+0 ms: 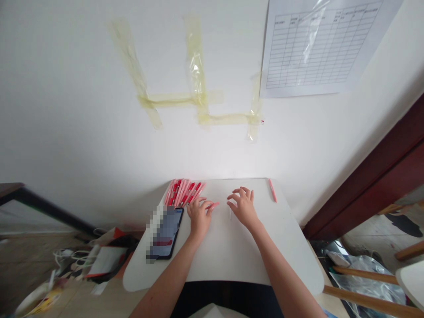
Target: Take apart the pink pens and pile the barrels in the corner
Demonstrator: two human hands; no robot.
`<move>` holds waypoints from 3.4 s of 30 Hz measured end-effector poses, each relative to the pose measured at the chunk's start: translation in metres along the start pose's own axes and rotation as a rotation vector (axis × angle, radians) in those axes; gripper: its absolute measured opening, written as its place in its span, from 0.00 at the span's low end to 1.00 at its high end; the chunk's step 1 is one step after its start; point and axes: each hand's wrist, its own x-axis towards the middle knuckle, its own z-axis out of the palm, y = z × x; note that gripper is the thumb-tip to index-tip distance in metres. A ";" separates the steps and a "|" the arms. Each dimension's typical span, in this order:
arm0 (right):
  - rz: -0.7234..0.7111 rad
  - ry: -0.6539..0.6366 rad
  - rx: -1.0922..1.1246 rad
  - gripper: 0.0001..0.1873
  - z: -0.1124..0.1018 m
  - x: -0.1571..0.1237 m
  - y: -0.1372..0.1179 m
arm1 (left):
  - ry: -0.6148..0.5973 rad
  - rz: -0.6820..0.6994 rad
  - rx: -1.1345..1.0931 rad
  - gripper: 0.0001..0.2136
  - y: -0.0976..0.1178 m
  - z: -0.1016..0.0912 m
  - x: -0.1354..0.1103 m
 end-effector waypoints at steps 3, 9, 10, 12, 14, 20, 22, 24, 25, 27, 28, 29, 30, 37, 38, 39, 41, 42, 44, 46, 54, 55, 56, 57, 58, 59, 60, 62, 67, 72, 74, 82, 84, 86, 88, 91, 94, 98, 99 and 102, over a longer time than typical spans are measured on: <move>-0.056 0.000 0.021 0.10 0.000 -0.012 -0.001 | -0.008 0.088 -0.013 0.04 0.001 0.001 -0.001; -0.080 0.016 -0.012 0.11 0.004 -0.024 -0.011 | -0.053 0.209 -0.019 0.03 0.006 0.001 -0.003; -0.081 0.021 -0.015 0.10 0.004 -0.025 -0.012 | -0.059 0.217 -0.020 0.03 0.007 0.001 -0.004; -0.079 0.025 -0.013 0.09 0.004 -0.026 -0.014 | -0.067 0.228 -0.023 0.02 0.007 0.001 -0.004; -0.068 0.030 0.005 0.09 0.005 -0.026 -0.015 | -0.061 0.227 -0.021 0.03 0.006 0.002 -0.004; 0.045 0.041 0.173 0.12 0.007 -0.027 -0.010 | -0.011 0.181 0.003 0.06 0.003 0.002 -0.002; 0.082 0.044 0.213 0.14 0.009 -0.028 -0.009 | -0.001 0.175 -0.003 0.05 0.002 0.001 -0.002; 0.106 0.043 0.236 0.14 0.010 -0.028 -0.009 | 0.008 0.174 -0.017 0.04 0.003 0.001 -0.002; 0.113 0.039 0.244 0.14 0.011 -0.028 -0.009 | 0.014 0.177 -0.026 0.04 0.003 0.001 -0.002; 0.120 0.025 0.254 0.14 0.012 -0.029 -0.010 | 0.023 0.188 -0.045 0.04 0.003 0.000 -0.002; 0.120 0.018 0.256 0.14 0.013 -0.029 -0.011 | 0.025 0.193 -0.054 0.05 0.004 0.000 -0.001; 0.118 0.012 0.256 0.14 0.014 -0.029 -0.012 | 0.025 0.197 -0.062 0.06 0.004 -0.001 -0.001; 0.114 0.007 0.256 0.13 0.014 -0.029 -0.013 | 0.023 0.200 -0.068 0.06 0.004 -0.001 -0.001; 0.108 -0.011 0.261 0.12 0.013 -0.029 -0.016 | 0.036 0.202 -0.072 0.06 0.005 -0.002 0.000; 0.112 -0.013 0.264 0.12 0.013 -0.029 -0.017 | 0.038 0.199 -0.074 0.06 0.004 -0.002 0.000; 0.117 -0.013 0.266 0.13 0.012 -0.029 -0.017 | 0.038 0.195 -0.078 0.06 0.004 -0.001 0.000; 0.123 -0.007 0.265 0.13 0.012 -0.029 -0.016 | 0.032 0.185 -0.091 0.07 0.003 -0.001 0.000; 0.125 -0.003 0.262 0.13 0.012 -0.029 -0.016 | 0.028 0.179 -0.096 0.07 0.003 -0.001 0.000; 0.123 0.010 0.258 0.13 0.012 -0.029 -0.014 | 0.021 0.164 -0.102 0.08 0.002 -0.001 0.000; 0.118 0.022 0.256 0.13 0.012 -0.029 -0.013 | 0.018 0.151 -0.102 0.08 0.003 -0.001 0.000; 0.105 0.041 0.206 0.13 0.011 -0.029 -0.012 | 0.045 0.131 -0.100 0.08 0.002 -0.002 0.001; 0.108 0.046 0.194 0.14 0.011 -0.029 -0.011 | 0.054 0.126 -0.095 0.08 0.002 -0.002 0.001; 0.111 0.050 0.183 0.14 0.010 -0.030 -0.011 | 0.062 0.122 -0.090 0.08 0.002 -0.002 0.001; 0.114 0.055 0.172 0.14 0.010 -0.030 -0.011 | 0.069 0.119 -0.085 0.08 0.002 -0.001 0.001; 0.116 0.060 0.162 0.14 0.010 -0.030 -0.010 | 0.075 0.116 -0.081 0.08 0.001 -0.001 0.001; 0.117 0.066 0.154 0.14 0.009 -0.030 -0.010 | 0.079 0.113 -0.076 0.08 0.001 -0.001 0.001; 0.115 0.071 0.146 0.14 0.009 -0.030 -0.010 | 0.083 0.110 -0.073 0.08 0.001 0.000 0.001; 0.104 0.081 0.126 0.14 0.009 -0.030 -0.011 | 0.089 0.100 -0.066 0.07 0.000 0.000 0.001; 0.055 0.105 0.045 0.12 0.010 -0.029 -0.017 | 0.082 0.067 -0.051 0.04 0.000 0.001 0.000; 0.029 0.130 -0.042 0.11 0.015 -0.028 -0.022 | 0.068 0.051 -0.012 0.03 0.000 0.002 -0.001; 0.023 0.129 -0.061 0.10 0.018 -0.027 -0.023 | 0.070 0.053 0.001 0.03 0.000 0.002 -0.001; 0.022 0.098 -0.095 0.08 0.022 -0.026 -0.024 | 0.072 0.048 0.048 0.03 0.001 0.003 -0.002; 0.022 0.094 -0.100 0.08 0.022 -0.026 -0.023 | 0.078 0.043 0.059 0.04 0.002 0.004 -0.002; 0.021 0.093 -0.100 0.09 0.022 -0.026 -0.023 | 0.084 0.043 0.064 0.06 0.002 0.004 -0.002; 0.022 0.094 -0.100 0.09 0.023 -0.026 -0.022 | 0.094 0.047 0.062 0.07 0.002 0.004 -0.002; 0.018 0.103 -0.100 0.09 0.024 -0.026 -0.022 | 0.100 0.048 0.060 0.06 0.002 0.005 -0.002; 0.009 0.116 -0.096 0.09 0.024 -0.026 -0.022 | 0.095 0.043 0.062 0.06 0.002 0.005 -0.002; 0.011 0.118 -0.094 0.10 0.023 -0.025 -0.022 | 0.093 0.044 0.065 0.06 0.001 0.006 -0.002; 0.013 0.115 -0.094 0.10 0.023 -0.025 -0.023 | 0.091 0.044 0.066 0.06 0.001 0.005 -0.002; 0.016 0.110 -0.092 0.11 0.022 -0.025 -0.024 | 0.078 0.044 0.063 0.06 0.002 0.005 -0.002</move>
